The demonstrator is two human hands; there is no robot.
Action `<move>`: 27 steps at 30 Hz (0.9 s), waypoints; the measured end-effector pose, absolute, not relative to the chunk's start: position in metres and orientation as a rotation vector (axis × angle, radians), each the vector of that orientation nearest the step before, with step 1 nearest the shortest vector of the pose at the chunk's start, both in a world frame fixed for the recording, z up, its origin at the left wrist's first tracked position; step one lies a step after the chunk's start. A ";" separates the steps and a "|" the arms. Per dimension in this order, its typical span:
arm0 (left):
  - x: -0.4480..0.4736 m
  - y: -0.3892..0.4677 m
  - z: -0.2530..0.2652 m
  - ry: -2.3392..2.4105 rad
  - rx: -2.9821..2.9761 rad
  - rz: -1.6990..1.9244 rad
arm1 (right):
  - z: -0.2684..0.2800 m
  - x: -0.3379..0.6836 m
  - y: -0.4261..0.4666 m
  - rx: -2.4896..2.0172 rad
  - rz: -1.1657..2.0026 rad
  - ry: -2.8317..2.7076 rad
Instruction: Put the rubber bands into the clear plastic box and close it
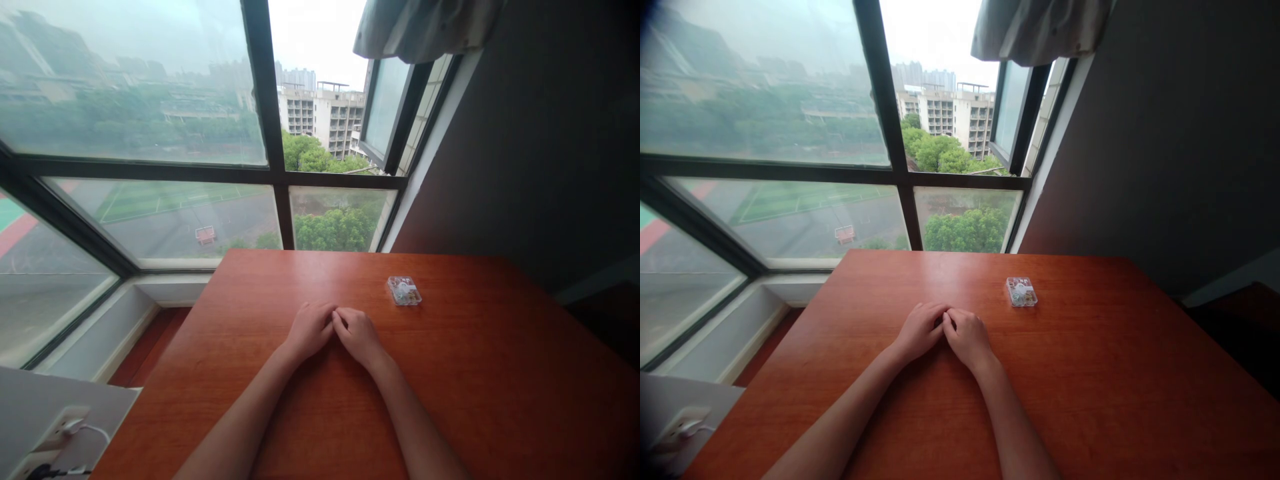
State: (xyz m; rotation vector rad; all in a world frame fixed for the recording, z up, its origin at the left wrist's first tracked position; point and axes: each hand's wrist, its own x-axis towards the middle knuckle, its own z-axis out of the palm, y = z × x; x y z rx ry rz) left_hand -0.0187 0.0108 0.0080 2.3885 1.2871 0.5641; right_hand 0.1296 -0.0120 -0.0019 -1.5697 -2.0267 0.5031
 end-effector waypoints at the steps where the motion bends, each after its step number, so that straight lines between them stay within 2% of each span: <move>1: -0.019 0.011 0.008 1.285 2.389 0.564 | -0.002 0.130 -0.012 -1.572 0.508 -2.029; 27: -0.018 0.010 0.012 1.291 2.342 0.554 | 0.003 0.129 -0.013 -1.600 0.485 -2.027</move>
